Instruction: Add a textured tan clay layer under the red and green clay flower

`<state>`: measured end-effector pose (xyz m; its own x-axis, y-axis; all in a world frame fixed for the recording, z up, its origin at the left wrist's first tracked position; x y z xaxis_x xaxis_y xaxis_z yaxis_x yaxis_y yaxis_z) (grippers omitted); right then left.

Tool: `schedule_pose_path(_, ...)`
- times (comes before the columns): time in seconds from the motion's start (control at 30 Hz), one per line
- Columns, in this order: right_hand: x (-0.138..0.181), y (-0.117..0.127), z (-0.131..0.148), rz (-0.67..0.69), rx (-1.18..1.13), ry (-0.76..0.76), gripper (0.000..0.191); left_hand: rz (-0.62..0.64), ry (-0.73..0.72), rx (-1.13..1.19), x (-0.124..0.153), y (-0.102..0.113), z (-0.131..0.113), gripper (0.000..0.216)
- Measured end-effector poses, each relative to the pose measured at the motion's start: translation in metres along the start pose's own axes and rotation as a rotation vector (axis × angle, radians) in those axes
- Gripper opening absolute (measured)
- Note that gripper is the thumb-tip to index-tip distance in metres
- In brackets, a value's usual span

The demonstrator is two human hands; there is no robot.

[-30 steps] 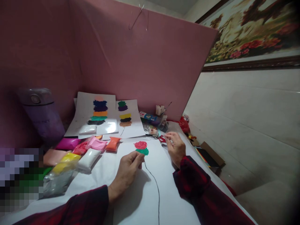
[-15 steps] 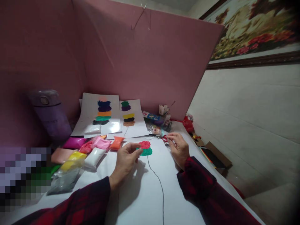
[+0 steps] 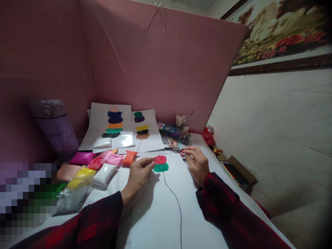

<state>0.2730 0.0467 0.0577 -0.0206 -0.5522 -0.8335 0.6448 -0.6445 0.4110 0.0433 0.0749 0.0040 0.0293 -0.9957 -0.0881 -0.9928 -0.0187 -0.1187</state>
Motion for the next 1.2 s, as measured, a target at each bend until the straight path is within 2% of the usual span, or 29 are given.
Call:
schedule_pose_path(0.17, 0.000, -0.001, -0.001, 0.010, -0.008, -0.006, 0.013, 0.003, 0.000, 0.093, 0.004, -0.005, 0.000, 0.023)
schedule_pose_path(0.27, 0.000, -0.002, -0.002, 0.018, -0.011, -0.012, 0.014, 0.040, 0.034, 0.061, 0.005, -0.009, 0.004, 0.019)
schedule_pose_path(0.37, 0.001, -0.003, -0.003, 0.022, -0.015, -0.010, 0.013, 0.063, 0.002, -0.005, 0.004, -0.009, 0.005, 0.017)
schedule_pose_path(0.63, 0.000, -0.004, -0.001, 0.029, -0.008, -0.008, 0.014, 0.027, -0.077, -0.094, 0.001, -0.002, 0.002, 0.031)
schedule_pose_path(0.8, 0.001, -0.003, 0.001, 0.030, -0.022, 0.009, 0.013, 0.070, -0.007, -0.018, 0.004, -0.008, 0.006, 0.023)
schedule_pose_path(0.93, -0.003, -0.010, 0.019, 0.078, -0.112, 0.013, 0.013, 0.098, 0.022, 0.057, 0.007, -0.014, 0.008, 0.023)
schedule_pose_path(1.07, -0.010, -0.028, 0.057, 0.179, -0.281, -0.036, 0.013, 0.121, -0.008, 0.052, 0.006, -0.018, 0.006, 0.015)
schedule_pose_path(1.2, -0.004, -0.040, 0.079, 0.145, -0.348, -0.138, 0.015, 0.138, -0.039, -0.007, 0.005, -0.017, 0.006, 0.018)
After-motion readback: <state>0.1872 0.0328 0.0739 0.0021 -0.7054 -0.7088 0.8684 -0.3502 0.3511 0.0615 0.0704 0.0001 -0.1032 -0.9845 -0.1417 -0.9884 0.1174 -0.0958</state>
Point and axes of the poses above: each hand's wrist, its own x-axis away from the middle knuckle, its own y-axis out of the back of the hand, z = x × y, the point moved 9 cm from there along -x, towards the middle knuckle, and after that the axes turned 1 degree about -z, right-handed, at the moved point
